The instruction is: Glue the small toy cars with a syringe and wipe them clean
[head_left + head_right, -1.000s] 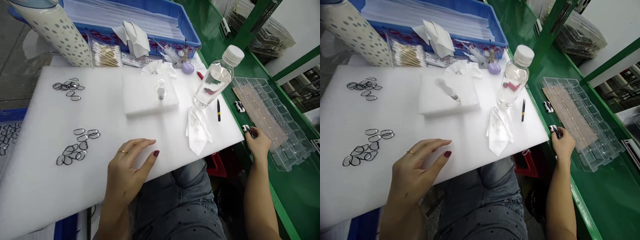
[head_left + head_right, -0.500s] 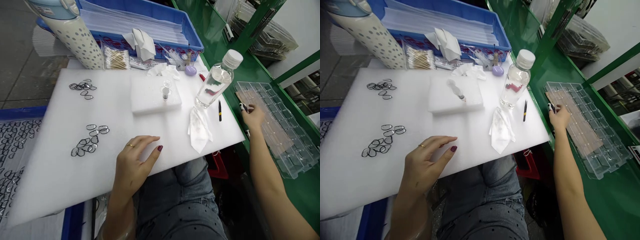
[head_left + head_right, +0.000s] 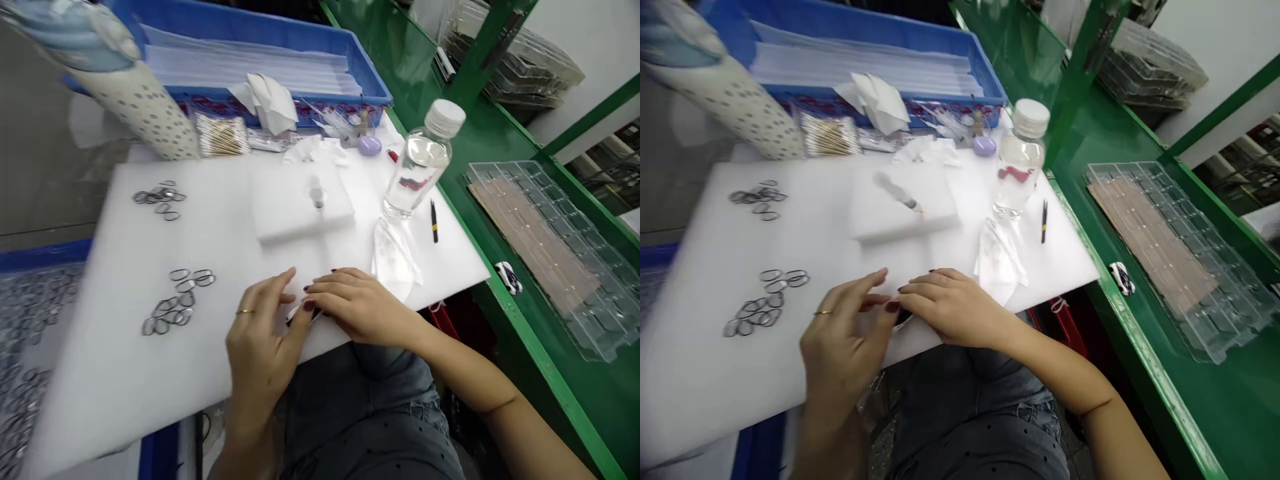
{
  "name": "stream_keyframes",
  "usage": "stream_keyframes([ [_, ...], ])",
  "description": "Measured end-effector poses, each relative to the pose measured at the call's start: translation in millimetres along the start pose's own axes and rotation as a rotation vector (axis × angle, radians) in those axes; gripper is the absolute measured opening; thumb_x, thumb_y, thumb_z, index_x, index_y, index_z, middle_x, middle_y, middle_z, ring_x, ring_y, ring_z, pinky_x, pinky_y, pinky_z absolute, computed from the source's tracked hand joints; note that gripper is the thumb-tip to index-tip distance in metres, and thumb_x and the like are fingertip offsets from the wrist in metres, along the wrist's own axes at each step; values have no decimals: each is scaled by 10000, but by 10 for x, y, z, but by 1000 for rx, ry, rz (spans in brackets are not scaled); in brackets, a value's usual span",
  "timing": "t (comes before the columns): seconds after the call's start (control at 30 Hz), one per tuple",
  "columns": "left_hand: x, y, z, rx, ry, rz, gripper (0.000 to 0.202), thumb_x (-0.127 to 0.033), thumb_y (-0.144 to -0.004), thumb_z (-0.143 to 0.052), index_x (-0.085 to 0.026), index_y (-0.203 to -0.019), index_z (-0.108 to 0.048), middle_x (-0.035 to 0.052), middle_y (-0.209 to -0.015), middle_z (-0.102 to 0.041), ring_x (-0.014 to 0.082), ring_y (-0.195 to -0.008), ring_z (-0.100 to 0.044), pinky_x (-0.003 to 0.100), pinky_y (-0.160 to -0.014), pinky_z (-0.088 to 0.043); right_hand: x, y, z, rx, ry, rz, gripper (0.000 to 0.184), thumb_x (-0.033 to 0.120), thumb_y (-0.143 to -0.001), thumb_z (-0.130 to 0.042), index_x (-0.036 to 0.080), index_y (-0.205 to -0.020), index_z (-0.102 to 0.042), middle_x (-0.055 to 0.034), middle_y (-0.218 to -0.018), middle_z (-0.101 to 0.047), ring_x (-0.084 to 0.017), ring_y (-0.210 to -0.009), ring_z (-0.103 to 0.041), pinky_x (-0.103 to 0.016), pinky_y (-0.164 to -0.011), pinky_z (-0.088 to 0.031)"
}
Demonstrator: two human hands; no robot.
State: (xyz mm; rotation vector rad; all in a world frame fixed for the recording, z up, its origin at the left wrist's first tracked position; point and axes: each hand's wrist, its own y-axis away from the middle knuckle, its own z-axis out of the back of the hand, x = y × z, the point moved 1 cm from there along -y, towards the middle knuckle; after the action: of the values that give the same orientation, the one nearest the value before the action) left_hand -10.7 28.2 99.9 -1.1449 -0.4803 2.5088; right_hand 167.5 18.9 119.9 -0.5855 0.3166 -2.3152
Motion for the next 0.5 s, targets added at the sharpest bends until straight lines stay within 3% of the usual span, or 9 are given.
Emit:
stream_keyframes([
  [0.1, -26, 9, 7, -16, 72, 12, 244, -318, -942, -609, -173, -1130, -665, 58, -980, -693, 160, -742, -665, 308, -735, -560, -84, -129, 98, -204, -39, -121, 185, 173, -962, -530, 130, -1116, -622, -107, -1111, -718, -213, -1022, -669, -354, -895, -556],
  [0.2, -16, 8, 21, 119, 292, -9, 215, -212, -901, -642, -201, -1115, -659, 27, -971, -690, 125, -727, -673, 251, -692, -572, -243, -319, 245, -431, -22, -253, 234, 174, -934, -543, 124, -1158, -588, -112, -1048, -713, -192, -879, -680, -320, -748, -568],
  [0.27, -8, 5, 30, 218, 386, -58, 271, -172, -857, -684, -215, -1123, -657, 15, -943, -685, 126, -728, -667, 247, -678, -575, -354, -479, 290, -467, 2, -326, 312, 190, -908, -550, 126, -1213, -554, -120, -1081, -698, -201, -867, -672, -331, -730, -551],
  [0.37, -4, -16, 28, 292, 283, -129, 397, -173, -761, -782, -226, -1137, -666, 44, -997, -679, 201, -893, -664, 346, -797, -579, -491, -719, 295, -260, -4, -473, 327, 270, -896, -576, 140, -1196, -562, -106, -1035, -696, -230, -852, -659, -344, -726, -499],
  [0.43, -7, -38, 10, 339, 154, -178, 503, -174, -703, -823, -228, -1174, -654, 94, -1194, -653, 287, -1106, -621, 455, -923, -541, -536, -822, 319, -66, 15, -560, 211, 303, -938, -531, 158, -1065, -615, -65, -868, -694, -224, -762, -635, -334, -701, -443],
  [0.5, -11, -53, -16, 404, 85, -225, 557, -174, -695, -824, -235, -1211, -624, 112, -1353, -596, 326, -1224, -569, 507, -974, -504, -517, -846, 398, 20, -38, -585, 245, 338, -990, -454, 175, -947, -632, -34, -738, -657, -209, -705, -606, -326, -694, -408],
])
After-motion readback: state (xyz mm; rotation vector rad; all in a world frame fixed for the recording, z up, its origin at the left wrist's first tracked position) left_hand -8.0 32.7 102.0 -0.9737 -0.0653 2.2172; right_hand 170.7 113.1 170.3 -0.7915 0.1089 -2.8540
